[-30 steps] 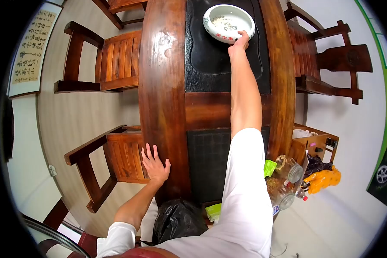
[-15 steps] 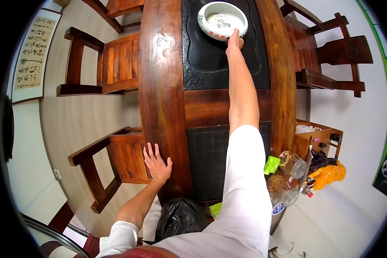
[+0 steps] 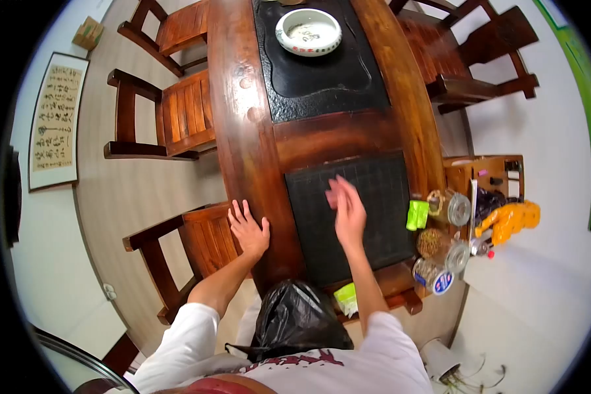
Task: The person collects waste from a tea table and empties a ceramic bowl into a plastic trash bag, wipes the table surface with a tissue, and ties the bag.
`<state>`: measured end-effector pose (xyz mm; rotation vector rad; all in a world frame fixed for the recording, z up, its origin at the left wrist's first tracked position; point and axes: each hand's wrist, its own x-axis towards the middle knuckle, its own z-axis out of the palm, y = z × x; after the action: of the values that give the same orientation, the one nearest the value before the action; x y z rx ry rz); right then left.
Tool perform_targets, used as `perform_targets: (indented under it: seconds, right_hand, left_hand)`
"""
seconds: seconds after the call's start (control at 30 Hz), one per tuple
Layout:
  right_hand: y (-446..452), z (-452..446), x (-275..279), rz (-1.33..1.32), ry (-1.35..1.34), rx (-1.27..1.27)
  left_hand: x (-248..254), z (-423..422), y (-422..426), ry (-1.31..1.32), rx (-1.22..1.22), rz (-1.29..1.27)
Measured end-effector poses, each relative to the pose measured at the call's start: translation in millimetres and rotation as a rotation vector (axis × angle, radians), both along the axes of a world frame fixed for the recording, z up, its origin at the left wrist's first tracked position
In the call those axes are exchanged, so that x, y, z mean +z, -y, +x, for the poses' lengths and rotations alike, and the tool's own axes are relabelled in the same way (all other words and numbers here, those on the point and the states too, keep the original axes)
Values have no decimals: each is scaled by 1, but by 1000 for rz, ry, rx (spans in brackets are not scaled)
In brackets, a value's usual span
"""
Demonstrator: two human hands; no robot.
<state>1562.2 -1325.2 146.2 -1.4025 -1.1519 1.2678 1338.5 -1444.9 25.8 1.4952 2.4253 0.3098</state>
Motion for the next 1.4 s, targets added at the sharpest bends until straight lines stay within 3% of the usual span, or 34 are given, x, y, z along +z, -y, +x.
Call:
perform_targets:
  seconds: [0.17, 0.2, 0.3, 0.37, 0.4, 0.47, 0.53, 0.57, 0.67, 0.7, 0.77, 0.8, 0.83, 0.87, 1.0, 1.03, 1.1, 1.13, 1.2, 1.33, 1.4]
  right_hand:
    - [262, 95, 89, -152, 251, -409]
    - [298, 104, 122, -148, 426, -377]
    - [393, 118, 214, -127, 595, -382]
    - [455, 123, 246, -78, 557, -438]
    - [480, 125, 249, -61, 539, -476]
    - [506, 127, 243, -31, 421, -584]
    - [522, 120, 220, -131, 398, -640]
    - [528, 114, 207, -188, 383, -665]
    - [516, 96, 156, -213, 386, -512]
    - [505, 90, 141, -235, 410, -449]
    - [485, 81, 97, -166, 678, -381]
    - [474, 81, 87, -138, 753, -350]
    - [466, 83, 79, -114, 828, -317]
    - [458, 85, 73, -87, 904, -282]
    - [443, 120, 78, -161, 518, -291]
    - [445, 123, 86, -228, 502, -237]
    - [445, 132, 106, -355, 474, -120]
    - [446, 139, 100, -261, 513, -89]
    - [451, 151, 89, -78, 579, -27]
    - [440, 158, 125, -416, -7, -14]
    - [433, 160, 146, -590, -421, -73]
  left_hand:
    - [-14, 0, 9, -21, -24, 217]
    - [-20, -2, 10, -18, -43, 282]
    - [-58, -11, 15, 9, -62, 385]
    - [-84, -57, 12, 263, -293, 228]
    - [-66, -68, 12, 593, -233, 56]
    - [-29, -92, 12, 1131, 96, -310]
    - [5, -109, 44, 1166, 18, -358]
    - [53, -110, 69, 1198, -53, -382]
    - [132, -126, 137, 1262, -266, -493]
    - [183, -122, 160, 1131, -442, -618]
    - [212, -107, 210, 967, -365, -781]
    - [199, -101, 230, 971, -454, -768]
    - [241, -70, 259, 1004, -280, -527]
    - [232, -68, 273, 1021, -283, -524]
    - [247, -44, 303, 1062, -43, -284]
    - [240, -43, 307, 1124, -94, -169]
    - [258, -28, 314, 1338, 44, -25]
    - [267, -26, 315, 1247, 11, -20]
    - [291, -4, 317, 1360, 113, 119]
    - [330, 37, 321, 1681, 325, 353]
    - [344, 49, 327, 1643, 259, 399]
